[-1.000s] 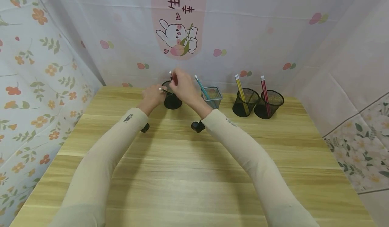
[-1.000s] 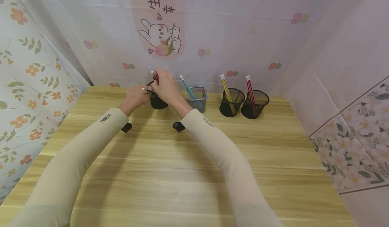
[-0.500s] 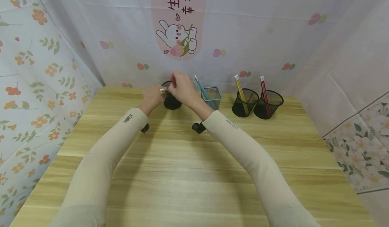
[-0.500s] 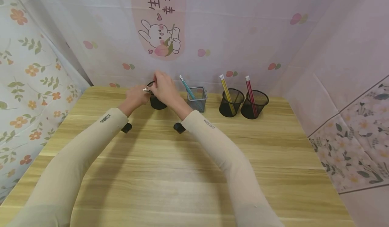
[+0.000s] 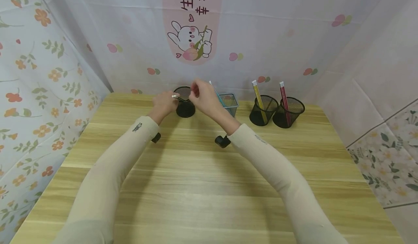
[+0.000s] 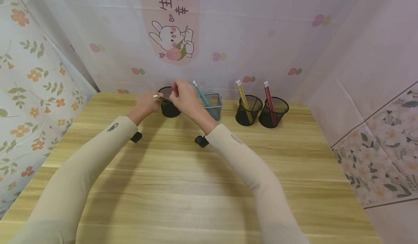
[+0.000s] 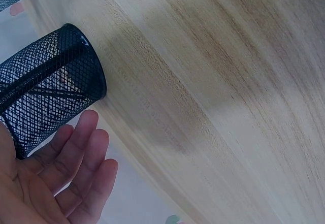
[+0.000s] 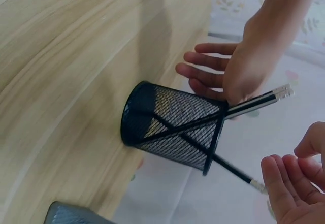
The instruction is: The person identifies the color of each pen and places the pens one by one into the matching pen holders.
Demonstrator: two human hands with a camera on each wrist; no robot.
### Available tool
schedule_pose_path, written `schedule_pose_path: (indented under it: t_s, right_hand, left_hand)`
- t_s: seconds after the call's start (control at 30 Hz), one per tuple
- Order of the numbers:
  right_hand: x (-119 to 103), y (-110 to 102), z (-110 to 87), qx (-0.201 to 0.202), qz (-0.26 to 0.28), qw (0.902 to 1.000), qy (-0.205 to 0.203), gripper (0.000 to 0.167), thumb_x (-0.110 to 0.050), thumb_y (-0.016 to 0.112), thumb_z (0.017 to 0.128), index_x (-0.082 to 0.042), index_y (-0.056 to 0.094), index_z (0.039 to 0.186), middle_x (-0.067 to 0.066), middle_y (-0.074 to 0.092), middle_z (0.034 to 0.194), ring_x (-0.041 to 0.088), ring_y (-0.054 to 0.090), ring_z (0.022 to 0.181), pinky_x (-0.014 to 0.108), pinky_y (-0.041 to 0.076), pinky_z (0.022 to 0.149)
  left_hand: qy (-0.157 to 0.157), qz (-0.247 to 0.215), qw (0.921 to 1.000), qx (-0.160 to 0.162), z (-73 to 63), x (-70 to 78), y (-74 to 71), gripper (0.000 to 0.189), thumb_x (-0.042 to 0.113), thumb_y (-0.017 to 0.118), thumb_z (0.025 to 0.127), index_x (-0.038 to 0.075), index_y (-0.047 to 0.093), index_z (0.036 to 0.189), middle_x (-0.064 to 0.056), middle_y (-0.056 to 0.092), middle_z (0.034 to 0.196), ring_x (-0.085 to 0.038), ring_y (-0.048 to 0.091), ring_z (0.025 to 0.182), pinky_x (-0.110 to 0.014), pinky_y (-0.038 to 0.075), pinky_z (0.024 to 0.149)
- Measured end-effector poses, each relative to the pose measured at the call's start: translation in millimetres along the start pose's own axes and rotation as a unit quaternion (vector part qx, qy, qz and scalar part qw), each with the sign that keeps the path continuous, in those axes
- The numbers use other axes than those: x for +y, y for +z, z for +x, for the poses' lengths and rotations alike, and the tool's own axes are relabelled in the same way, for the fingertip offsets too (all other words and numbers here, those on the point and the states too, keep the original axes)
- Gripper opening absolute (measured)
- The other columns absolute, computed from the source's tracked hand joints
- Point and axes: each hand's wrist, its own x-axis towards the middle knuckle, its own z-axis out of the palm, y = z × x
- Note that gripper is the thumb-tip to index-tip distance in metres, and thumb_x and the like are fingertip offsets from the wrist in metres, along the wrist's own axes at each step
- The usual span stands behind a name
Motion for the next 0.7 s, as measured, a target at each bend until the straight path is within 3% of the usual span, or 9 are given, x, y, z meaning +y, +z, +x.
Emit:
schedule_pose_path:
  t_s: [0.2,0.43,0.63,0.7]
  right_hand:
    - [10,-5,-10.6,0.015,0.024,0.9994,-0.019,0.004,0.001,0.060,0.093,-0.002,0.061,0.095,0.008,0.065,0.089,0.017,0.065,0.081,0.025,0.053,0.074]
    - [17,-14,-25.2,0.020,0.042,0.9980,-0.044,0.004,0.000,0.060,0.092,0.000,0.063,0.095,0.008,0.065,0.090,0.017,0.066,0.081,0.025,0.055,0.072]
    - [24,-27,-47.0,0.006,0.039,0.9986,-0.034,0.005,0.001,0.063,0.093,0.001,0.065,0.097,0.007,0.067,0.091,0.017,0.067,0.081,0.027,0.056,0.071]
    - [29,-33,-56.5,-0.003,0.037,0.9988,-0.032,0.006,0.001,0.063,0.093,0.002,0.065,0.098,0.008,0.067,0.091,0.018,0.067,0.081,0.028,0.056,0.071]
  left_hand:
    - [0.007,0.011,0.9999,-0.009,-1.2,-1.6,-0.1,0.043,0.020,0.037,0.107,0.024,0.058,0.144,-0.020,0.064,0.112,-0.033,0.058,0.088,-0.049,0.049,0.067]
    - [0.008,0.013,0.9998,-0.012,0.3,-3.0,0.3,0.045,0.020,0.036,0.108,0.025,0.054,0.149,-0.020,0.064,0.115,-0.033,0.057,0.087,-0.049,0.048,0.067]
    - [0.003,0.020,0.9995,-0.026,3.1,-3.6,3.1,0.051,0.022,0.032,0.108,0.016,0.038,0.158,-0.024,0.063,0.116,-0.034,0.057,0.087,-0.048,0.047,0.065]
    - [0.003,0.010,0.9995,-0.029,3.1,-7.2,3.3,0.051,0.019,0.033,0.105,0.011,0.040,0.155,-0.024,0.063,0.111,-0.033,0.056,0.086,-0.046,0.044,0.066]
